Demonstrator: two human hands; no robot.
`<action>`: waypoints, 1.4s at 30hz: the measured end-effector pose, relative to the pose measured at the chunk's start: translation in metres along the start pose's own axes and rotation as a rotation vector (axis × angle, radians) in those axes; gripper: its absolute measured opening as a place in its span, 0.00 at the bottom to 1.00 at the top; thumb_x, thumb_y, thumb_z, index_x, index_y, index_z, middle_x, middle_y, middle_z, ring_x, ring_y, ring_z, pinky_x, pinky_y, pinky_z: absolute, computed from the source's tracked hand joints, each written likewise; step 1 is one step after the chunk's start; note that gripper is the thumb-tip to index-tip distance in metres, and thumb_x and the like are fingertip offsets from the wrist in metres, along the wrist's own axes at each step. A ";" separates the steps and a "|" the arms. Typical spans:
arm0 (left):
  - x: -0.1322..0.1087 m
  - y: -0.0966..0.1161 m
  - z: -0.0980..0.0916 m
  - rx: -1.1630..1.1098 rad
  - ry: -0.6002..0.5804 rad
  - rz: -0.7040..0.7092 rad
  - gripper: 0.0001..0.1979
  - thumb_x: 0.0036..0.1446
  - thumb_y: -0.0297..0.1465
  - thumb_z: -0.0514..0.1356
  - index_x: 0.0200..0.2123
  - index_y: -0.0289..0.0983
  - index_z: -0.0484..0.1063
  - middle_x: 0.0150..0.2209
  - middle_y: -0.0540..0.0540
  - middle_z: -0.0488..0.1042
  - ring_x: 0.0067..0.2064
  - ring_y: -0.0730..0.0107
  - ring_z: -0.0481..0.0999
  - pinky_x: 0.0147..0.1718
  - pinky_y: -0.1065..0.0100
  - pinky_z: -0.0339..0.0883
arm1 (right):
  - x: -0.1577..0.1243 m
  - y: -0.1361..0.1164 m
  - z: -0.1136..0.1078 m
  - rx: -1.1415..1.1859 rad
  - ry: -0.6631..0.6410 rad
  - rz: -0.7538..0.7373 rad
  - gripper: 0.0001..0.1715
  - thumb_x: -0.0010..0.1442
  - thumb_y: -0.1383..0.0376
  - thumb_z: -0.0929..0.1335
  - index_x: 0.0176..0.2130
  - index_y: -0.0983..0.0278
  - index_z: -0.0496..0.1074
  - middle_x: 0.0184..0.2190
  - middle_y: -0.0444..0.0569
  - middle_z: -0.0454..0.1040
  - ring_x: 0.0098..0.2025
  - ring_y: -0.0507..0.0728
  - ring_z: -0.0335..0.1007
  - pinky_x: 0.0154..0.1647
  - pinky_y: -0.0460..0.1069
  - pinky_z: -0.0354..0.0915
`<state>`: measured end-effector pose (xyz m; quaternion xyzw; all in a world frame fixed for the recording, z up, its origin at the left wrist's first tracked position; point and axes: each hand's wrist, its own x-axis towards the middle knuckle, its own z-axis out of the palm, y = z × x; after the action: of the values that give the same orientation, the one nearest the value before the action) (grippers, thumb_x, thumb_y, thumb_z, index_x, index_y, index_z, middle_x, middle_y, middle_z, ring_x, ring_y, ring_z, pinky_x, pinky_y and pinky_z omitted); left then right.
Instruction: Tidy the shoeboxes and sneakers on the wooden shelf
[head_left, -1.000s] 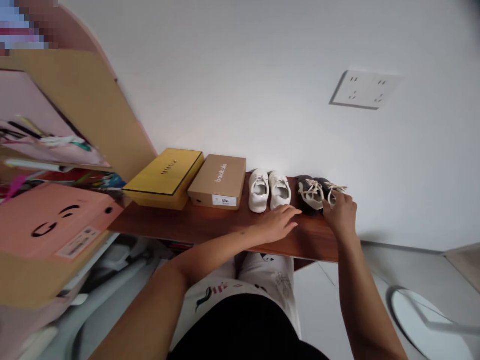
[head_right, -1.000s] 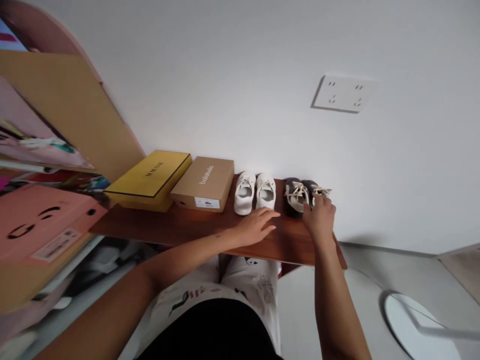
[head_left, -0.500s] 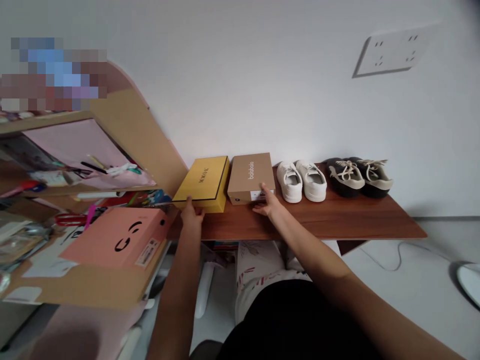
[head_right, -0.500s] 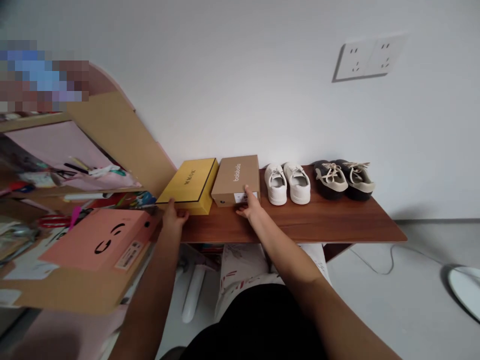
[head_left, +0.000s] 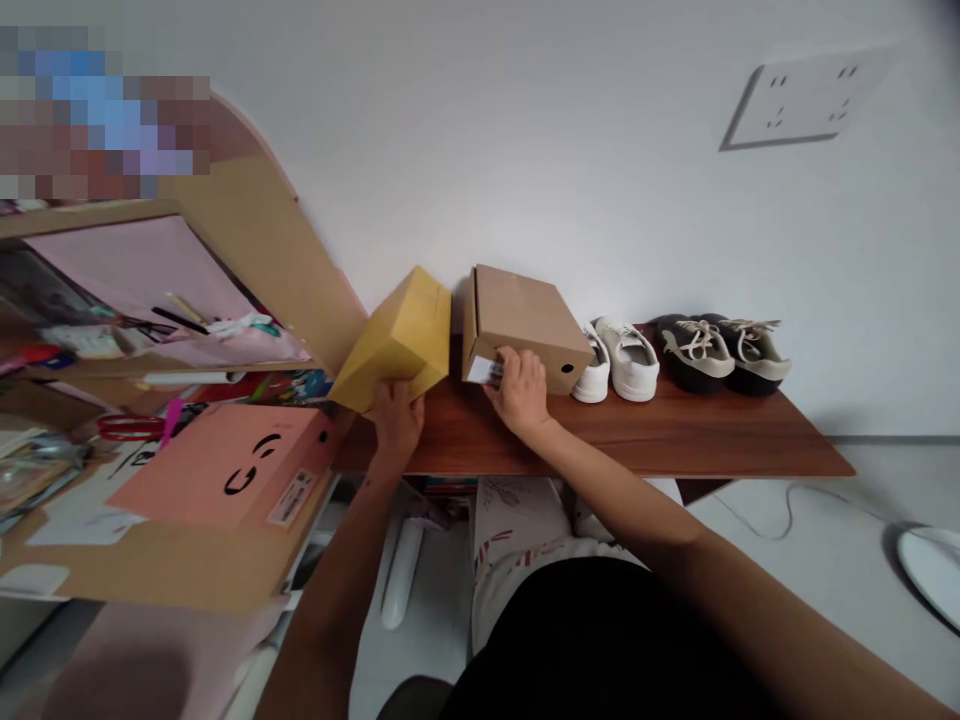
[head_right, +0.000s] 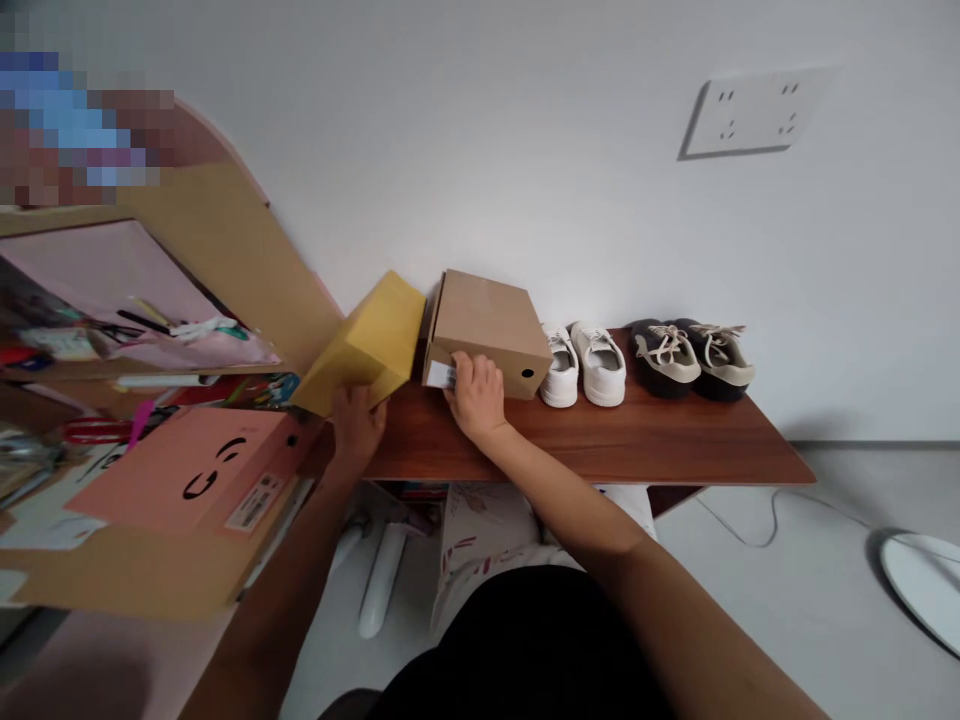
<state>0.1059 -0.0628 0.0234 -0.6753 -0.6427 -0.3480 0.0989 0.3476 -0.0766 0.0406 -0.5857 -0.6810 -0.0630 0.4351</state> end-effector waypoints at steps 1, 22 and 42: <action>-0.004 0.000 0.003 0.054 -0.057 0.050 0.08 0.57 0.30 0.59 0.41 0.35 0.71 0.46 0.33 0.69 0.52 0.45 0.69 0.53 0.49 0.63 | -0.003 0.002 0.005 -0.065 -0.063 -0.045 0.28 0.61 0.64 0.69 0.58 0.67 0.63 0.46 0.60 0.67 0.47 0.65 0.62 0.49 0.58 0.61; -0.023 0.010 0.020 -0.444 0.160 -0.304 0.10 0.52 0.30 0.62 0.38 0.38 0.66 0.45 0.36 0.70 0.58 0.47 0.65 0.64 0.46 0.50 | -0.064 0.055 0.001 0.147 -0.212 -0.050 0.33 0.63 0.58 0.67 0.65 0.59 0.63 0.66 0.57 0.61 0.67 0.67 0.51 0.70 0.65 0.41; -0.020 0.326 0.162 -0.757 -0.251 -0.359 0.11 0.67 0.37 0.52 0.45 0.39 0.69 0.42 0.40 0.77 0.46 0.57 0.78 0.45 0.61 0.69 | -0.046 0.248 -0.095 0.972 0.326 0.956 0.24 0.56 0.46 0.69 0.41 0.62 0.67 0.38 0.46 0.75 0.42 0.56 0.73 0.40 0.51 0.74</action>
<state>0.4686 -0.0354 -0.0060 -0.5784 -0.5842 -0.4860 -0.2967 0.6055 -0.0918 -0.0366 -0.5431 -0.2259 0.3598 0.7242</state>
